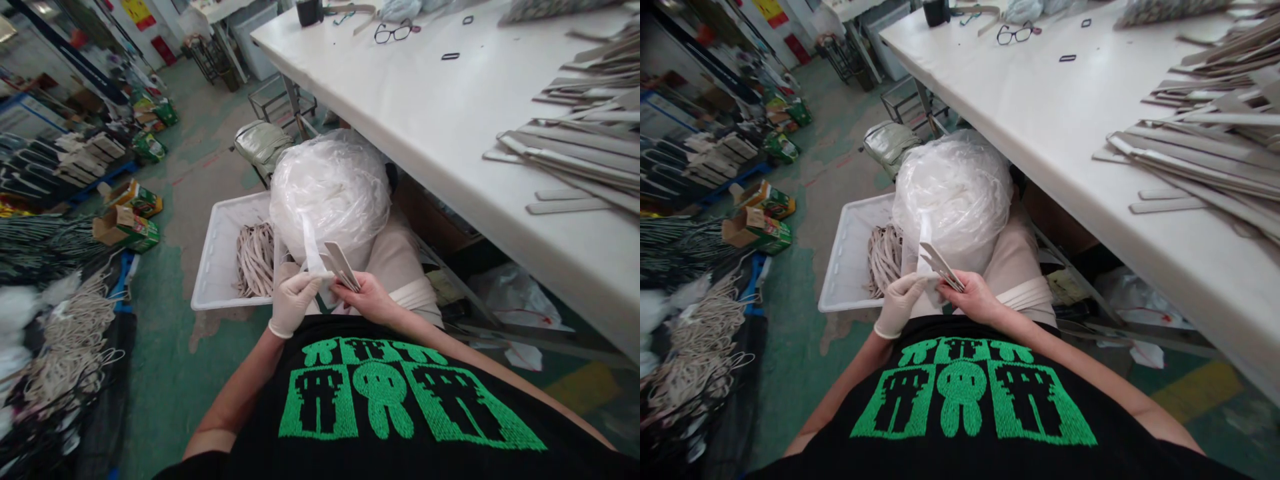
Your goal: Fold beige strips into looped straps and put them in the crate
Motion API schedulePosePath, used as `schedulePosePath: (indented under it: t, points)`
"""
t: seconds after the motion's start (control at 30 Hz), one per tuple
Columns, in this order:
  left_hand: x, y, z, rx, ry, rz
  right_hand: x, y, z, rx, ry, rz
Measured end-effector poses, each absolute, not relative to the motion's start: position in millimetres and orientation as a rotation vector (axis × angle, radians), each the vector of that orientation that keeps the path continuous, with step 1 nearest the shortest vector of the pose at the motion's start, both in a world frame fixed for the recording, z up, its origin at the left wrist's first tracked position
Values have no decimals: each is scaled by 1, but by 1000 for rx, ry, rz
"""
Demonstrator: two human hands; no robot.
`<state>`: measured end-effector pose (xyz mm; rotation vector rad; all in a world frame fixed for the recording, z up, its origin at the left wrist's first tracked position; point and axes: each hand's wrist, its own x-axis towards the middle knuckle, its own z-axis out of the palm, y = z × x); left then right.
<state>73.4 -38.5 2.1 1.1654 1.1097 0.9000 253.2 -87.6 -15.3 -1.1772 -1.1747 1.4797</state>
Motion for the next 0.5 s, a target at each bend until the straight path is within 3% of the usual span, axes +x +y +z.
schedulePosePath:
  t: [0.1,0.17,0.3,0.4,0.5]
  points:
    - [21,-5,45,1205,1098,1264,249,-87,-15,-1159,-1121,1575]
    - [-46,17,79,1162,1157,1639,247,-88,-17,-1179,-1105,1633]
    - [-190,20,131,1293,1484,1972,242,-89,-24,-1229,-1124,1738]
    - [-222,0,126,1173,1592,2060,235,-87,-24,-1231,-1127,1802]
    - [-173,-15,77,968,1509,1758,225,-80,-18,-1229,-1137,1846]
